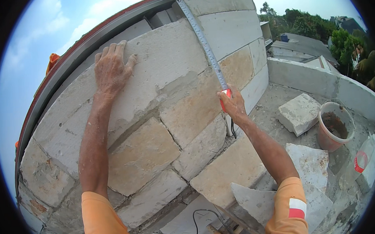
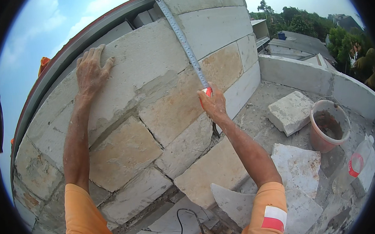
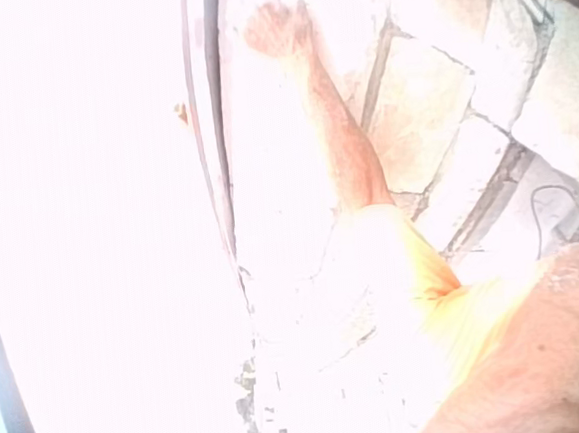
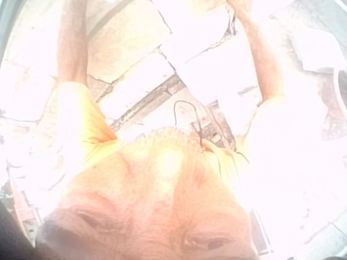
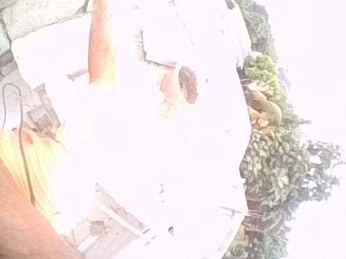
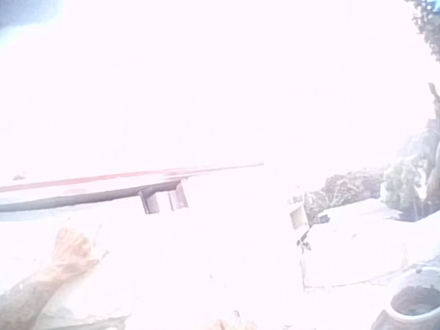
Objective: The person applies mortar to a stone wall with a trowel, measures stone blocks with a tape measure, and cuts a stone with a hand saw.
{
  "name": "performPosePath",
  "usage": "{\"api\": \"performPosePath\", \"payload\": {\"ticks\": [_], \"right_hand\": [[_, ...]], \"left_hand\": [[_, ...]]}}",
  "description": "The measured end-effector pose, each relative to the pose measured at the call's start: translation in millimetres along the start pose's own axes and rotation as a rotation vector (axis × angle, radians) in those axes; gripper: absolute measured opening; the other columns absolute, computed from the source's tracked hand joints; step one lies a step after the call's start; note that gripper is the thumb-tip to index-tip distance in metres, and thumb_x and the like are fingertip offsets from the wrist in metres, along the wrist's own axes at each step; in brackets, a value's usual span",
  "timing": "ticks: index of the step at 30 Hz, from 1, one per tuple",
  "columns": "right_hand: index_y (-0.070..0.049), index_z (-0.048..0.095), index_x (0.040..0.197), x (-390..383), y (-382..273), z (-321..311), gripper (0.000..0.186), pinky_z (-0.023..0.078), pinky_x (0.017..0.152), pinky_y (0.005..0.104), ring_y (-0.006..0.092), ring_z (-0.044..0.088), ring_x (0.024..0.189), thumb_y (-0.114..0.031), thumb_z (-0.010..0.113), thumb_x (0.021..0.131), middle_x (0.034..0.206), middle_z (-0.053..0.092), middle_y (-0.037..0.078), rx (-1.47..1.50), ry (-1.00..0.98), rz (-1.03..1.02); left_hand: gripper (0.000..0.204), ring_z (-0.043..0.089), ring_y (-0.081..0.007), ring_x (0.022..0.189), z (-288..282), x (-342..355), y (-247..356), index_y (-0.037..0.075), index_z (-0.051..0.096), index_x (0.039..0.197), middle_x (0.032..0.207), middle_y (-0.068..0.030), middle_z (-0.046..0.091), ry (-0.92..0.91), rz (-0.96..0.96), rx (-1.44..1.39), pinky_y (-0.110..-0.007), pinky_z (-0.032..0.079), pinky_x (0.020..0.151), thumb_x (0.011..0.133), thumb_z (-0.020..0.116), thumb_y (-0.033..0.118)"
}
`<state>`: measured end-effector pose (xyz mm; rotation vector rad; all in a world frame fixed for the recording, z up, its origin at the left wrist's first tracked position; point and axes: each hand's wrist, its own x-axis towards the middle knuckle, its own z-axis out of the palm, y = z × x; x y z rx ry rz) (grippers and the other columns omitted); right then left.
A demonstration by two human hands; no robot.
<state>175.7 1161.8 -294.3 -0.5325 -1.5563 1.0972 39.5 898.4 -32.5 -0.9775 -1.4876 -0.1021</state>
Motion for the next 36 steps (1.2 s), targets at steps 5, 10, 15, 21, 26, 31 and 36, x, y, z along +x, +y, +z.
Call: {"api": "performPosePath", "payload": {"ticks": [5,10,15,21,26,31,36], "right_hand": [[-0.001,0.055,0.132,4,11,2,0.060,0.048,0.094,0.0442,0.0365,0.061,0.108,-0.032,0.071,0.083,0.113,0.063,0.024,0.013,-0.004,-0.007],[-0.003,0.056,0.131,2,4,1,0.055,0.047,0.091,0.0345,0.0206,0.057,0.103,-0.030,0.071,0.084,0.109,0.061,0.010,0.017,-0.023,0.005],[-0.002,0.056,0.131,7,10,3,0.056,0.047,0.091,0.0357,0.0222,0.059,0.102,-0.031,0.070,0.085,0.107,0.063,0.012,0.014,-0.020,-0.033],[0.000,0.055,0.130,7,11,7,0.058,0.050,0.092,0.0447,0.0386,0.063,0.106,-0.030,0.071,0.084,0.112,0.065,0.025,-0.002,0.006,-0.076],[0.000,0.054,0.132,10,17,8,0.060,0.050,0.090,0.0454,0.0392,0.064,0.103,-0.030,0.072,0.083,0.109,0.065,0.025,-0.044,0.031,-0.085],[0.001,0.054,0.133,4,7,9,0.060,0.048,0.094,0.0432,0.0353,0.062,0.107,-0.030,0.071,0.084,0.112,0.064,0.023,-0.059,0.043,-0.075],[0.001,0.055,0.129,6,7,6,0.058,0.051,0.085,0.0461,0.0395,0.066,0.095,-0.029,0.072,0.083,0.099,0.067,0.024,-0.075,0.087,-0.144]], "left_hand": [[0.051,0.062,-0.0223,0.106,3,-3,-1,0.007,0.063,0.129,0.112,-0.0107,0.068,-0.005,-0.006,0.014,-0.040,0.044,0.098,0.086,0.072,0.033],[0.051,0.061,-0.0226,0.107,-2,0,0,0.008,0.063,0.128,0.113,-0.0100,0.067,-0.021,-0.010,0.011,-0.040,0.043,0.099,0.086,0.072,0.034],[0.051,0.061,-0.0223,0.107,3,0,-1,0.008,0.063,0.129,0.112,-0.0094,0.067,-0.012,-0.007,0.022,-0.040,0.043,0.099,0.086,0.072,0.035],[0.054,0.062,-0.0221,0.110,4,0,-2,0.010,0.062,0.130,0.116,-0.0088,0.067,-0.047,-0.039,0.048,-0.039,0.043,0.102,0.086,0.072,0.041],[0.054,0.062,-0.0226,0.109,4,1,2,0.009,0.062,0.129,0.115,-0.0098,0.068,-0.033,-0.033,0.040,-0.039,0.043,0.102,0.086,0.072,0.041],[0.051,0.061,-0.0214,0.107,4,0,-2,0.008,0.062,0.129,0.112,-0.0090,0.067,-0.017,-0.009,0.023,-0.040,0.042,0.100,0.087,0.071,0.037],[0.052,0.062,-0.0217,0.108,3,0,-2,0.009,0.062,0.129,0.114,-0.0094,0.067,-0.022,-0.015,0.037,-0.039,0.043,0.101,0.087,0.072,0.038]]}}
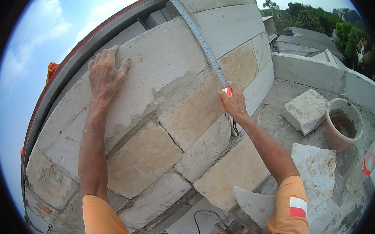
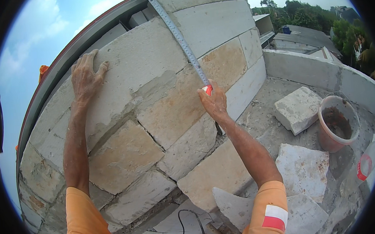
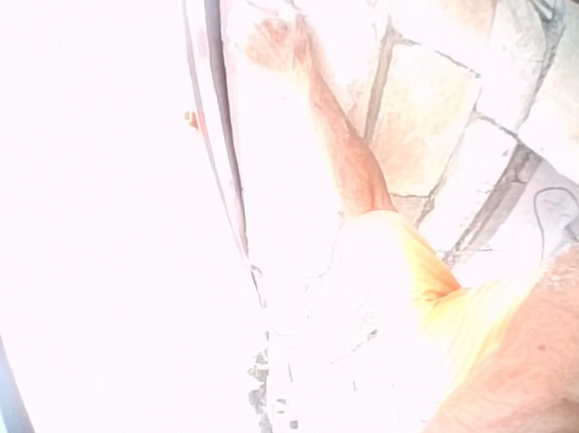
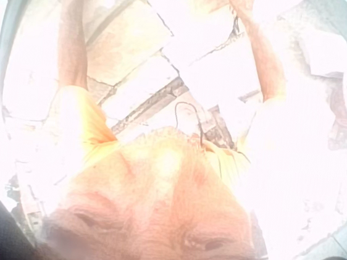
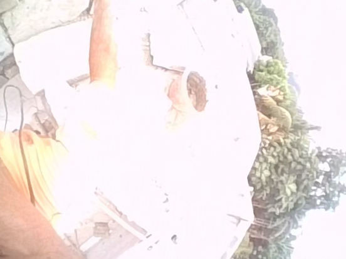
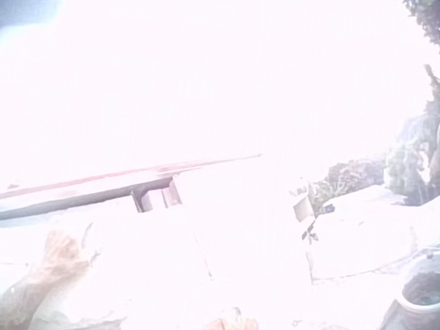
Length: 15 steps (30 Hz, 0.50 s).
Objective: The person applies mortar to a stone wall with a trowel, measures stone blocks with a tape measure, and cuts a stone with a hand saw.
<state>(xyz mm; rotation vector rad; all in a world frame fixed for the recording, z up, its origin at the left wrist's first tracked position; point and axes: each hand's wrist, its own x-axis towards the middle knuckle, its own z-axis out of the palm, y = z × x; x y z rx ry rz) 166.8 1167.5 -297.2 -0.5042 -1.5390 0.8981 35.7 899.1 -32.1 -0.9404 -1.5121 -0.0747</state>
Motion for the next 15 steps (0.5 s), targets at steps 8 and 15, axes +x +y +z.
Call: {"api": "performPosePath", "payload": {"ticks": [8,15], "right_hand": [[-0.003,0.056,0.130,2,7,4,0.057,0.051,0.085,0.0472,0.0399,0.065,0.095,-0.029,0.073,0.083,0.100,0.067,0.024,0.010,-0.026,0.025],[-0.003,0.055,0.132,6,17,8,0.059,0.050,0.088,0.0480,0.0409,0.062,0.101,-0.031,0.073,0.083,0.106,0.064,0.025,-0.020,-0.030,0.046]], "left_hand": [[0.052,0.061,-0.0217,0.107,1,-1,1,0.008,0.062,0.128,0.112,-0.0090,0.067,0.010,-0.005,-0.008,-0.039,0.042,0.100,0.086,0.073,0.036],[0.053,0.061,-0.0215,0.107,2,-1,1,0.008,0.062,0.129,0.112,-0.0091,0.067,0.009,-0.007,-0.011,-0.040,0.042,0.101,0.086,0.073,0.036]]}}
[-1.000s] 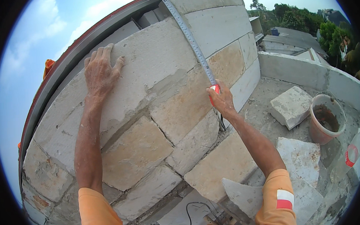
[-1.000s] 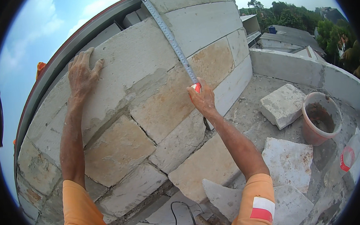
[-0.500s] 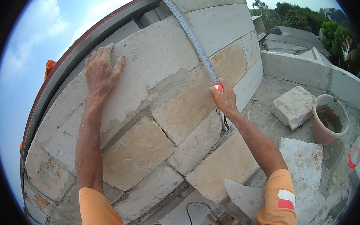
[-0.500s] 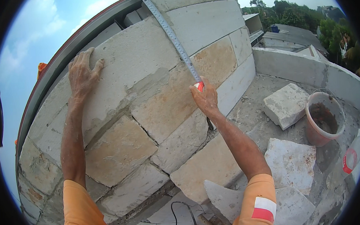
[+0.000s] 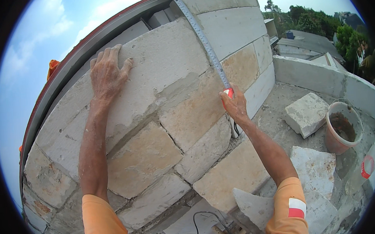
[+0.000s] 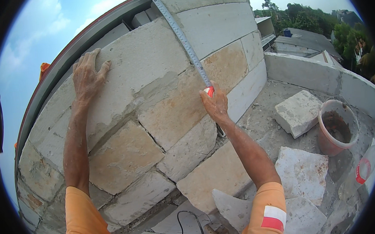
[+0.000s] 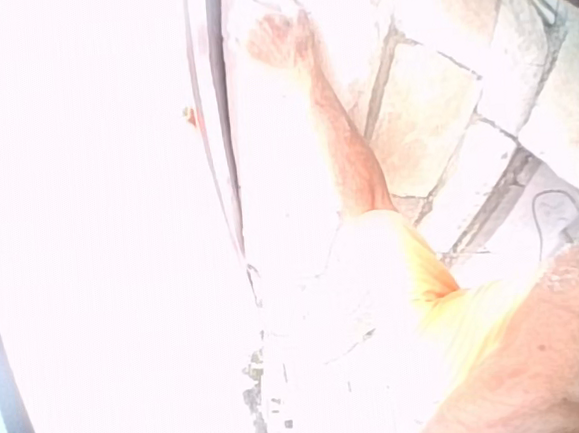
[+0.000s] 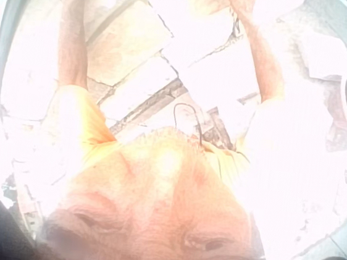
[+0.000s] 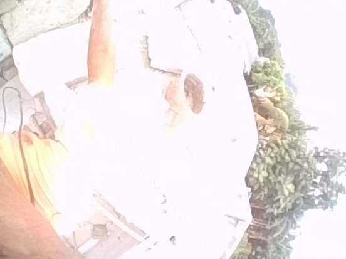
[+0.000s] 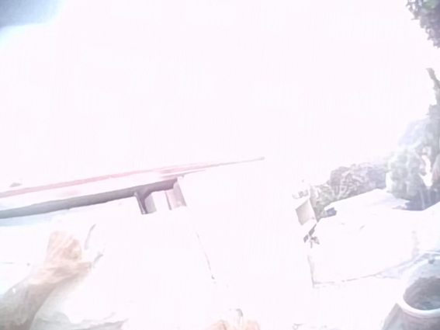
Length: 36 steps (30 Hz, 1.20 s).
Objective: The person applies mortar to a stone wall with a trowel, measures stone blocks with a tape measure, and cuts a stone with a hand saw.
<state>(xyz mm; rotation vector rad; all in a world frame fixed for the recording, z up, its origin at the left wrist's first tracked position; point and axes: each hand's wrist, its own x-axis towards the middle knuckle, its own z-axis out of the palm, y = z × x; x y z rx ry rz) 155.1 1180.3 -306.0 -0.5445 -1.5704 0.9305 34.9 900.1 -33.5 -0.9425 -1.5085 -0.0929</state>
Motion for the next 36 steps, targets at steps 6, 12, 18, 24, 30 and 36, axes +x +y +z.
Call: {"api": "performPosePath", "payload": {"ticks": [6,12,18,24,30,36], "right_hand": [[-0.003,0.055,0.132,-2,-7,-3,0.059,0.049,0.089,0.0475,0.0407,0.062,0.102,-0.031,0.072,0.083,0.106,0.063,0.025,-0.004,-0.002,0.001],[-0.003,0.054,0.133,2,1,1,0.060,0.049,0.090,0.0478,0.0410,0.062,0.102,-0.031,0.072,0.083,0.108,0.063,0.026,0.008,0.005,-0.017],[0.001,0.053,0.135,5,5,1,0.064,0.049,0.091,0.0471,0.0410,0.061,0.104,-0.032,0.072,0.083,0.109,0.062,0.028,0.003,0.003,-0.024],[0.001,0.052,0.136,5,6,1,0.066,0.048,0.091,0.0470,0.0413,0.061,0.105,-0.033,0.073,0.083,0.111,0.062,0.029,-0.015,-0.001,-0.010],[-0.001,0.052,0.136,3,3,3,0.064,0.049,0.091,0.0471,0.0409,0.061,0.105,-0.032,0.073,0.084,0.110,0.061,0.028,0.009,-0.028,0.007],[-0.001,0.052,0.136,4,2,3,0.063,0.049,0.090,0.0469,0.0396,0.061,0.104,-0.032,0.073,0.084,0.110,0.062,0.027,-0.007,0.000,-0.004]], "left_hand": [[0.052,0.060,-0.0216,0.107,-3,0,1,0.007,0.062,0.129,0.112,-0.0090,0.067,-0.007,0.001,0.001,-0.040,0.042,0.100,0.086,0.072,0.036],[0.052,0.060,-0.0214,0.107,-1,0,1,0.008,0.062,0.129,0.113,-0.0089,0.067,-0.010,-0.002,0.009,-0.039,0.042,0.100,0.086,0.071,0.036],[0.052,0.060,-0.0213,0.107,2,0,-1,0.008,0.062,0.129,0.114,-0.0088,0.067,0.001,-0.001,0.016,-0.039,0.043,0.100,0.086,0.071,0.036],[0.053,0.060,-0.0215,0.107,0,1,0,0.008,0.062,0.129,0.113,-0.0091,0.067,-0.002,0.000,0.011,-0.039,0.043,0.099,0.086,0.072,0.036],[0.053,0.060,-0.0215,0.106,-1,-2,0,0.008,0.062,0.129,0.113,-0.0092,0.067,0.005,-0.004,0.006,-0.039,0.043,0.099,0.086,0.072,0.036],[0.052,0.061,-0.0212,0.106,-3,3,2,0.008,0.063,0.129,0.113,-0.0090,0.067,0.014,0.010,0.015,-0.039,0.044,0.099,0.086,0.072,0.036]]}}
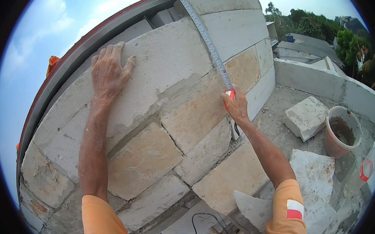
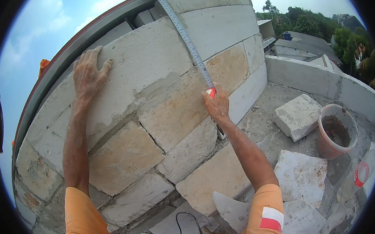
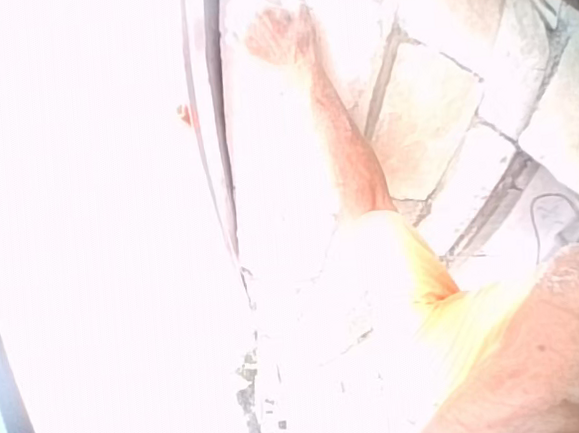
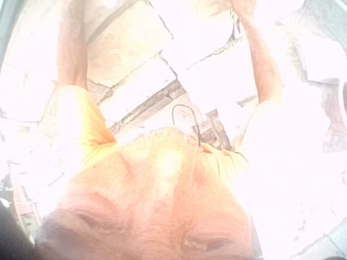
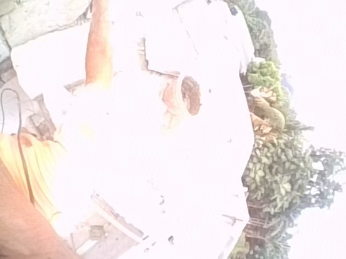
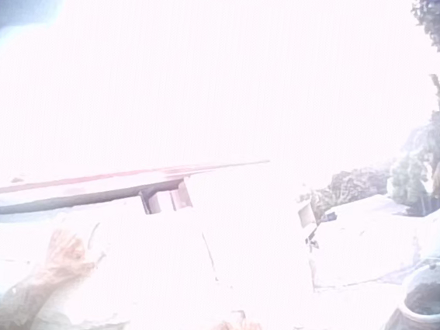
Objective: The person applies mortar to a stone wall with a trowel, measures stone blocks with a tape measure, and cuts a stone with a hand saw.
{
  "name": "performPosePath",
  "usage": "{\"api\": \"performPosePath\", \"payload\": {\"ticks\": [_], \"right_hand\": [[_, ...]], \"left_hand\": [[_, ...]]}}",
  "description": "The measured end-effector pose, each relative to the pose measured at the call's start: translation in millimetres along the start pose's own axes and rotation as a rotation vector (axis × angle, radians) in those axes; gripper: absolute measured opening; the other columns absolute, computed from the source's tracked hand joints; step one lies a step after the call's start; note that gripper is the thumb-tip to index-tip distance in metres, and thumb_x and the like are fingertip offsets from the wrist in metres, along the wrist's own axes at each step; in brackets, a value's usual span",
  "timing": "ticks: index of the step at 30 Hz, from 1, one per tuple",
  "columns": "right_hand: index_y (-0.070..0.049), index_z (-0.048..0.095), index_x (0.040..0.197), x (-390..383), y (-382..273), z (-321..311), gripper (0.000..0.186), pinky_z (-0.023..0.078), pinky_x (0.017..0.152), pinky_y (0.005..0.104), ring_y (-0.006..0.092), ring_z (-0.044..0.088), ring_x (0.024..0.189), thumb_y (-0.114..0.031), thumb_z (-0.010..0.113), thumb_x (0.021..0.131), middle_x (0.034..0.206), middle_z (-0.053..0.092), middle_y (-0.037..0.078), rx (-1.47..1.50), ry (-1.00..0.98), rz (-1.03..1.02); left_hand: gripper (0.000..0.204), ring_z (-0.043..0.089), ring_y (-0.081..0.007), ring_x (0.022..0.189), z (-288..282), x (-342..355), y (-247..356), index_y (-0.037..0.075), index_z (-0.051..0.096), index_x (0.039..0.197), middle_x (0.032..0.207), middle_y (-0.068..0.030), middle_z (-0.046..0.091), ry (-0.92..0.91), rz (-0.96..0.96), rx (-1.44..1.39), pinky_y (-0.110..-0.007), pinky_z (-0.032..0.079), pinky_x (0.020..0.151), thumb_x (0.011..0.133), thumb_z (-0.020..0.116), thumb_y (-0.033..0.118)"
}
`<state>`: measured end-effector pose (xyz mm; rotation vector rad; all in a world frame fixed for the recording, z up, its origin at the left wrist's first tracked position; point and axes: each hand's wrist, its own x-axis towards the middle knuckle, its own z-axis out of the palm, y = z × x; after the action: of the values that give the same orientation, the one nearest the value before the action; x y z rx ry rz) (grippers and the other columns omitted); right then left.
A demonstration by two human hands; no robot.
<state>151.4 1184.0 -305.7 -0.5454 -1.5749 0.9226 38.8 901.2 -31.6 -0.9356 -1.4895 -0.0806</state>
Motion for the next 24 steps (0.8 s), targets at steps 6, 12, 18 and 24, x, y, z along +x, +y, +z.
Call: {"api": "performPosePath", "payload": {"ticks": [6,12,18,24], "right_hand": [[-0.002,0.052,0.136,-0.5,1.0,2.0,0.062,0.049,0.090,0.0469,0.0392,0.061,0.103,-0.030,0.073,0.085,0.108,0.061,0.026,0.002,-0.003,-0.014],[-0.003,0.052,0.136,0.7,4.4,4.3,0.062,0.049,0.089,0.0470,0.0391,0.061,0.102,-0.030,0.073,0.084,0.107,0.061,0.025,-0.003,0.009,-0.019],[-0.003,0.052,0.136,1.9,6.9,5.4,0.062,0.049,0.089,0.0477,0.0406,0.061,0.102,-0.030,0.073,0.084,0.108,0.061,0.026,-0.024,0.011,-0.021],[-0.003,0.052,0.136,-0.6,0.3,3.6,0.062,0.049,0.089,0.0477,0.0410,0.062,0.103,-0.030,0.073,0.084,0.109,0.062,0.027,-0.027,0.025,-0.013]], "left_hand": [[0.052,0.061,-0.0209,0.106,3.5,-3.0,-1.1,0.008,0.063,0.129,0.112,-0.0086,0.067,-0.002,-0.011,-0.009,-0.039,0.044,0.099,0.086,0.072,0.036],[0.052,0.061,-0.0211,0.106,2.3,-2.7,-1.6,0.008,0.063,0.129,0.112,-0.0084,0.067,-0.003,-0.007,-0.010,-0.039,0.043,0.099,0.086,0.072,0.036],[0.053,0.061,-0.0210,0.108,3.3,-3.0,-1.8,0.009,0.063,0.129,0.114,-0.0086,0.068,-0.013,-0.020,0.001,-0.038,0.043,0.101,0.086,0.072,0.037],[0.052,0.061,-0.0212,0.108,-0.2,-2.6,1.3,0.009,0.063,0.129,0.115,-0.0088,0.067,-0.028,-0.029,0.001,-0.038,0.043,0.101,0.086,0.072,0.037]]}}
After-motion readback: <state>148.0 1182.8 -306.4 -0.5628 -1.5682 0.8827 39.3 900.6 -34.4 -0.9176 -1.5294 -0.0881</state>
